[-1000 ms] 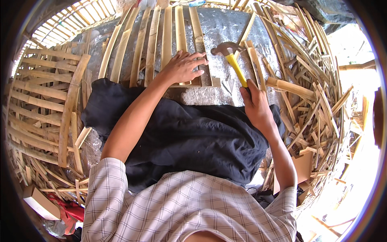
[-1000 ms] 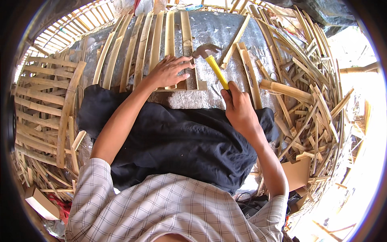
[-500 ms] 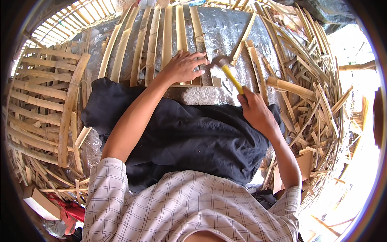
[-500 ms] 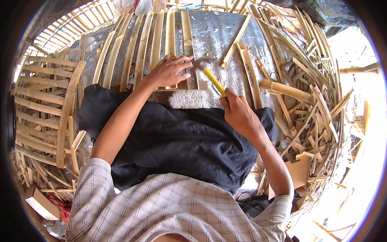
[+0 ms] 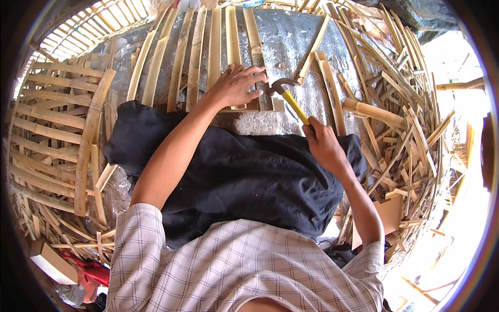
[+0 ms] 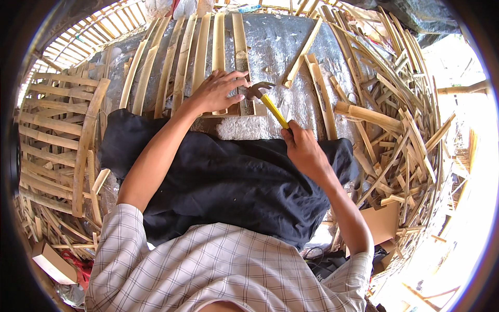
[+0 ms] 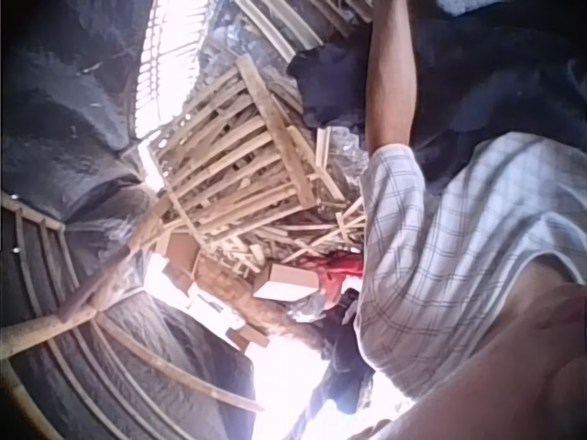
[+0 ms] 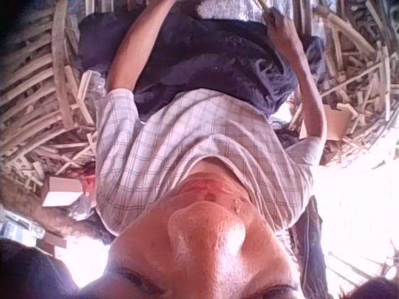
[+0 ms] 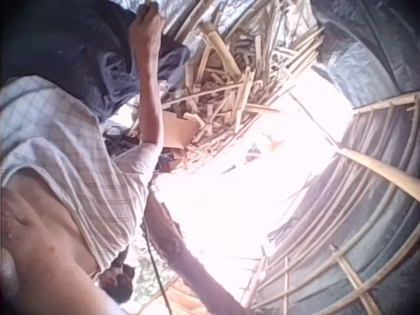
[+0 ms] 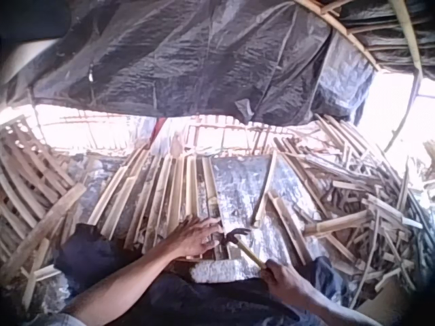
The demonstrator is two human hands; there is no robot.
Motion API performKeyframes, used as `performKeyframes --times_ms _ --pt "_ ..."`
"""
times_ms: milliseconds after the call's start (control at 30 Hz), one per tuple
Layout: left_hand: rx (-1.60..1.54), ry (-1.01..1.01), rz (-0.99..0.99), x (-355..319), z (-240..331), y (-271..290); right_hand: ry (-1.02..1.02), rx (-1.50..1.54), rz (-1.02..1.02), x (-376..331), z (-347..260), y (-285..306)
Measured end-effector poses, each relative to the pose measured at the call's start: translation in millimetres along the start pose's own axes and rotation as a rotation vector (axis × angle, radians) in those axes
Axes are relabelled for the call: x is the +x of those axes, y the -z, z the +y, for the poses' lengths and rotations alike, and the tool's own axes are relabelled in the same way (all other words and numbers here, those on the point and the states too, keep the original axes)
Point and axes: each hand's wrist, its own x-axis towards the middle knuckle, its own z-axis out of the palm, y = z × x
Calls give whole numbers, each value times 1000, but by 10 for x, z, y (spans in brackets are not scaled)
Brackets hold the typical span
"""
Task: The person nails bamboo strips onto a wooden frame using a hammer.
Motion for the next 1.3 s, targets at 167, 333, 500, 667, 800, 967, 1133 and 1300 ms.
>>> performKeyframes --times_ms 167,333,500,667,800,967,1133,1300 --pt "-115 -28 163 17 33 72 -95 129 26 92 40 -221" --pt "-248 63 110 -41 181 294 -134 208 48 108 -30 -387" --pt "-430 2 108 -76 242 353 -89 213 80 45 -8 -456" --pt "-487 19 104 -60 269 276 -77 202 91 25 -16 -435" --pt "-541 65 55 -46 303 259 -93 221 81 26 2 -411" --pt "-546 108 27 -51 327 223 -91 231 90 -8 18 -386" --pt "-583 82 47 -64 303 107 -121 208 47 -70 -50 -227" --pt "-563 86 102 -80 352 125 -86 141 44 -140 -185 58"
